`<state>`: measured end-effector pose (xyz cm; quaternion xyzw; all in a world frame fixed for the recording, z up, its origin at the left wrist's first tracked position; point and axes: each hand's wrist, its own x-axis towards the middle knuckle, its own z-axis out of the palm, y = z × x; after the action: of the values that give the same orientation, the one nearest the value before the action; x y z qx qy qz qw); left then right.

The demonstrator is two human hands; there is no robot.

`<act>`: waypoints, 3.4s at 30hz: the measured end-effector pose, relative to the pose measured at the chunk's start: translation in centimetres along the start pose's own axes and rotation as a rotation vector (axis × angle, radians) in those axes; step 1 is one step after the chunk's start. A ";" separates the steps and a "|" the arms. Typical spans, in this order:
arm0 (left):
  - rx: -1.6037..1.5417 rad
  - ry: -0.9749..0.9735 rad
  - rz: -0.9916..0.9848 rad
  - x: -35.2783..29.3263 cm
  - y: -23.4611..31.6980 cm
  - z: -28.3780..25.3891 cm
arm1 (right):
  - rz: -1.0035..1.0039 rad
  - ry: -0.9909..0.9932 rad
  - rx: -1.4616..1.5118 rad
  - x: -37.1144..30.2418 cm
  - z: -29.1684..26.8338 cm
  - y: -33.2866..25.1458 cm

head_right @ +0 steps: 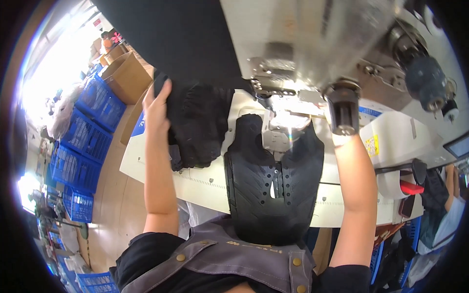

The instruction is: Stitching together various components of a shoe upper using an industrial sewing machine.

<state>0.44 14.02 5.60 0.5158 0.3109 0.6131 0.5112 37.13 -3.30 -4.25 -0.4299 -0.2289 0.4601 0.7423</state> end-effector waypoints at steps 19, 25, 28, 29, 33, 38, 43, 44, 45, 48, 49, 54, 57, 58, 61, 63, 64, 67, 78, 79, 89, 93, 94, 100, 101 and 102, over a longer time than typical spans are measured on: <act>0.990 -0.620 0.507 -14.4 -4.0 1.1 | -0.446 0.106 -1.587 -12.7 4.2 2.2; 1.325 -0.727 0.257 -14.9 -5.1 3.3 | -0.243 0.096 -1.468 -11.8 4.1 1.4; 1.343 -0.693 0.271 -15.0 -5.0 3.5 | -0.107 0.142 -1.294 -11.8 4.3 1.3; 1.338 -0.677 0.282 -15.1 -4.9 3.3 | -0.107 0.139 -1.292 -11.9 4.2 1.5; 1.280 -0.459 0.551 -16.4 -2.8 3.3 | -0.262 0.158 -0.446 -13.5 2.7 2.6; 0.592 -0.909 -0.814 -16.5 0.0 1.5 | -0.006 0.076 0.110 -13.5 6.9 -0.7; 0.504 -1.160 -0.864 -17.1 -2.6 1.7 | 0.013 -0.011 0.164 -10.3 6.6 -0.6; 0.048 -0.863 -1.007 -18.4 -2.6 3.1 | 0.013 -0.007 0.090 -9.6 5.7 -0.4; -0.397 -0.532 -1.098 -19.1 -2.5 3.9 | 0.014 -0.004 0.016 -9.2 5.2 -0.4; -0.457 -0.546 -0.968 -17.9 -1.2 4.0 | 0.005 0.029 0.028 -9.1 5.7 -0.2; -0.335 -0.496 -0.892 -17.5 -0.4 4.1 | -0.031 0.071 -0.030 -8.9 5.4 -0.3; -0.423 -0.432 -0.663 -15.6 2.5 5.9 | -0.112 0.022 0.052 -8.2 4.5 -1.0; -0.439 -0.445 -0.673 -13.6 2.8 6.8 | -0.072 0.039 0.193 -9.3 6.8 -1.8; -0.423 -0.418 -0.662 -13.4 2.5 6.9 | -0.050 0.027 0.279 -9.8 7.5 -1.9; -0.385 -0.443 -0.651 -13.2 2.8 7.4 | -0.089 0.034 0.192 -11.8 9.0 -2.1; -0.383 -0.476 -0.643 -12.8 2.5 7.2 | -0.085 -0.003 0.173 -13.0 9.2 -1.8; -0.381 -0.511 -0.634 -12.7 2.4 7.2 | -0.084 -0.040 0.154 -13.6 9.2 -1.8; -0.361 -0.476 -0.577 -13.1 2.3 7.5 | -0.131 -0.009 0.105 -15.3 9.9 -1.6; -0.359 -0.520 -0.538 -12.6 2.1 7.5 | -0.354 0.048 -0.109 -16.6 10.1 -1.0; -0.360 -0.516 -0.539 -12.6 2.0 7.5 | -0.353 0.048 -0.108 -16.6 10.1 -1.0; -0.217 -0.493 -0.358 -15.1 1.2 6.9 | -0.520 0.206 -0.396 -17.5 10.8 -1.2; -0.226 -0.523 -0.323 -15.1 0.7 6.8 | -0.546 0.185 -0.445 -17.2 10.6 -1.3; -0.216 -0.526 -0.311 -15.0 0.7 6.8 | -0.526 0.170 -0.415 -17.2 10.4 -1.2; -0.189 -0.541 -0.292 -14.1 0.7 7.0 | -0.552 0.181 -0.489 -16.4 10.6 -1.2; -0.183 -0.550 -0.318 -13.9 0.7 7.0 | -0.552 0.181 -0.489 -16.2 10.6 -1.2; -0.183 -0.541 -0.305 -13.9 0.7 7.2 | -0.551 0.198 -0.469 -16.0 10.5 -1.2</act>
<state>6.28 -0.35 3.81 0.5594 0.1812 0.3954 0.7056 22.44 -13.18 3.21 -0.5529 -0.3620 0.1346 0.7383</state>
